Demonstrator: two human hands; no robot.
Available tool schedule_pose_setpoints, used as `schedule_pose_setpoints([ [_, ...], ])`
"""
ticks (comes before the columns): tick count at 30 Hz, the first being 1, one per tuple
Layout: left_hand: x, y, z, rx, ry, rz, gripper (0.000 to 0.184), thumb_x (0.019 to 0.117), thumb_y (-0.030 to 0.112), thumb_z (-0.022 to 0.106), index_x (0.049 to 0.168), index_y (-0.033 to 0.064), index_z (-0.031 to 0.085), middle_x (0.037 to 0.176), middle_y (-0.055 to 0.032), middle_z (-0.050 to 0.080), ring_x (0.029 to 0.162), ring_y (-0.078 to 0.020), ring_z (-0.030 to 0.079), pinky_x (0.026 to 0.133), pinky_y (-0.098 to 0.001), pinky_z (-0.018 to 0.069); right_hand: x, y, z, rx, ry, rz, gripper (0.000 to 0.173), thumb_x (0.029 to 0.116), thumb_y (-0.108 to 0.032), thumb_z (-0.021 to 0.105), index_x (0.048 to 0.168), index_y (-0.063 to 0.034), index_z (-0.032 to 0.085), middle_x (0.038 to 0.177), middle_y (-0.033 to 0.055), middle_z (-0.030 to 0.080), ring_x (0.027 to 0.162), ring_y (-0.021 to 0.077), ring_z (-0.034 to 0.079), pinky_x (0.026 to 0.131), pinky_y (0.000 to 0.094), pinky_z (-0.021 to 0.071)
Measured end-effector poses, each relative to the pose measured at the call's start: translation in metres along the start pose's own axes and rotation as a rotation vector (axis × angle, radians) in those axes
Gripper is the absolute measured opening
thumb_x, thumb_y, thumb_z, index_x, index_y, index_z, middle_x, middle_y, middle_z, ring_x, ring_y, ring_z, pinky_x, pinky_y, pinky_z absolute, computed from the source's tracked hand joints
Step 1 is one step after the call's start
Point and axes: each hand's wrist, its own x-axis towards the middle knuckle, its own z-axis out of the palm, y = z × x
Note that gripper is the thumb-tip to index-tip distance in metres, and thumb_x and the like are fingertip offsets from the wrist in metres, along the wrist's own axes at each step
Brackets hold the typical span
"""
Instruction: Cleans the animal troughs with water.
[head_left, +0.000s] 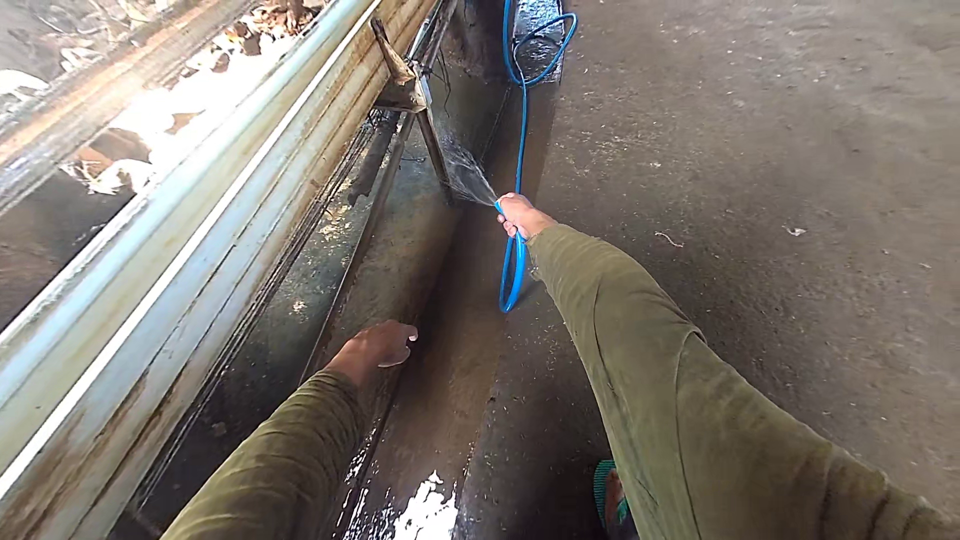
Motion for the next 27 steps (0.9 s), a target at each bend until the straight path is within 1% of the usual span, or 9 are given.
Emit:
schedule_pose_setpoints([
  [5, -0.001, 0.000, -0.001, 0.003, 0.002, 0.003, 0.043, 0.1018, 0.019, 0.056, 0.145, 0.0173, 0.055, 0.128, -0.0197, 0.066, 0.121, -0.0406, 0.063, 0.097, -0.0642, 0.0485, -0.007, -0.001, 0.008, -0.049, 0.010, 0.018, 0.025, 0.1073, -0.025, 0.042, 0.127, -0.0147, 0.052, 0.074, 0.0007, 0.045, 0.045, 0.0076, 0.034, 0.040, 0.0212, 0.0301],
  [7, -0.001, -0.001, 0.000, 0.013, -0.001, 0.006, 0.043, 0.1017, 0.019, 0.057, 0.145, 0.0160, 0.056, 0.127, -0.0201, 0.066, 0.121, -0.0406, 0.062, 0.098, -0.0634, 0.0483, -0.015, -0.004, 0.016, -0.091, -0.026, 0.024, 0.025, 0.1077, -0.025, 0.042, 0.127, -0.0141, 0.053, 0.075, 0.0012, 0.044, 0.046, 0.0077, 0.034, 0.041, 0.0211, 0.0300],
  [9, -0.001, -0.002, 0.001, 0.028, 0.000, 0.015, 0.042, 0.1015, 0.018, 0.056, 0.143, 0.0149, 0.056, 0.127, -0.0204, 0.066, 0.121, -0.0403, 0.063, 0.098, -0.0624, 0.0486, -0.020, -0.007, 0.026, -0.113, -0.063, 0.028, 0.023, 0.1072, -0.026, 0.043, 0.124, -0.0137, 0.053, 0.072, 0.0007, 0.044, 0.045, 0.0069, 0.034, 0.040, 0.0201, 0.0298],
  [11, -0.002, -0.002, 0.001, 0.028, 0.004, 0.025, 0.042, 0.1018, 0.018, 0.056, 0.143, 0.0141, 0.057, 0.126, -0.0206, 0.066, 0.120, -0.0405, 0.063, 0.098, -0.0624, 0.0486, -0.025, -0.009, 0.035, -0.134, -0.084, 0.020, 0.022, 0.1074, -0.025, 0.044, 0.124, -0.0132, 0.053, 0.072, 0.0003, 0.043, 0.045, 0.0069, 0.034, 0.040, 0.0197, 0.0296],
  [14, -0.007, -0.001, 0.000, -0.003, 0.013, 0.016, 0.042, 0.1025, 0.019, 0.056, 0.144, 0.0143, 0.056, 0.127, -0.0212, 0.066, 0.121, -0.0415, 0.062, 0.099, -0.0637, 0.0478, -0.020, -0.009, 0.040, -0.187, -0.063, -0.016, 0.024, 0.1072, -0.025, 0.043, 0.125, -0.0124, 0.054, 0.075, 0.0013, 0.044, 0.048, 0.0091, 0.035, 0.043, 0.0232, 0.0315],
  [17, -0.007, -0.002, 0.000, -0.003, 0.014, 0.003, 0.042, 0.1019, 0.019, 0.057, 0.144, 0.0151, 0.056, 0.126, -0.0210, 0.066, 0.120, -0.0411, 0.063, 0.098, -0.0641, 0.0480, -0.013, -0.007, 0.035, -0.177, -0.012, -0.032, 0.028, 0.1072, -0.025, 0.042, 0.130, -0.0139, 0.053, 0.078, 0.0024, 0.047, 0.050, 0.0104, 0.038, 0.045, 0.0252, 0.0338],
  [20, -0.004, -0.005, 0.002, -0.002, 0.018, 0.000, 0.042, 0.1012, 0.019, 0.058, 0.143, 0.0161, 0.057, 0.126, -0.0199, 0.067, 0.119, -0.0405, 0.063, 0.098, -0.0642, 0.0484, -0.008, -0.004, 0.023, -0.107, 0.018, -0.057, 0.031, 0.1080, -0.026, 0.042, 0.136, -0.0166, 0.052, 0.078, 0.0024, 0.048, 0.049, 0.0096, 0.038, 0.043, 0.0243, 0.0335],
  [23, -0.003, -0.005, 0.000, 0.014, 0.015, 0.008, 0.041, 0.1014, 0.019, 0.057, 0.142, 0.0157, 0.057, 0.127, -0.0200, 0.066, 0.120, -0.0407, 0.063, 0.097, -0.0641, 0.0489, -0.004, 0.000, 0.011, -0.022, 0.026, -0.071, 0.031, 0.1088, -0.026, 0.042, 0.138, -0.0186, 0.052, 0.075, 0.0019, 0.047, 0.047, 0.0092, 0.037, 0.042, 0.0232, 0.0323],
  [27, -0.001, -0.001, -0.002, 0.009, 0.027, 0.012, 0.042, 0.1016, 0.019, 0.057, 0.143, 0.0162, 0.057, 0.126, -0.0195, 0.067, 0.120, -0.0397, 0.063, 0.099, -0.0625, 0.0486, 0.000, 0.003, -0.002, 0.061, 0.023, -0.093, 0.033, 0.1095, -0.027, 0.042, 0.139, -0.0192, 0.052, 0.074, 0.0019, 0.048, 0.046, 0.0096, 0.038, 0.041, 0.0234, 0.0341],
])
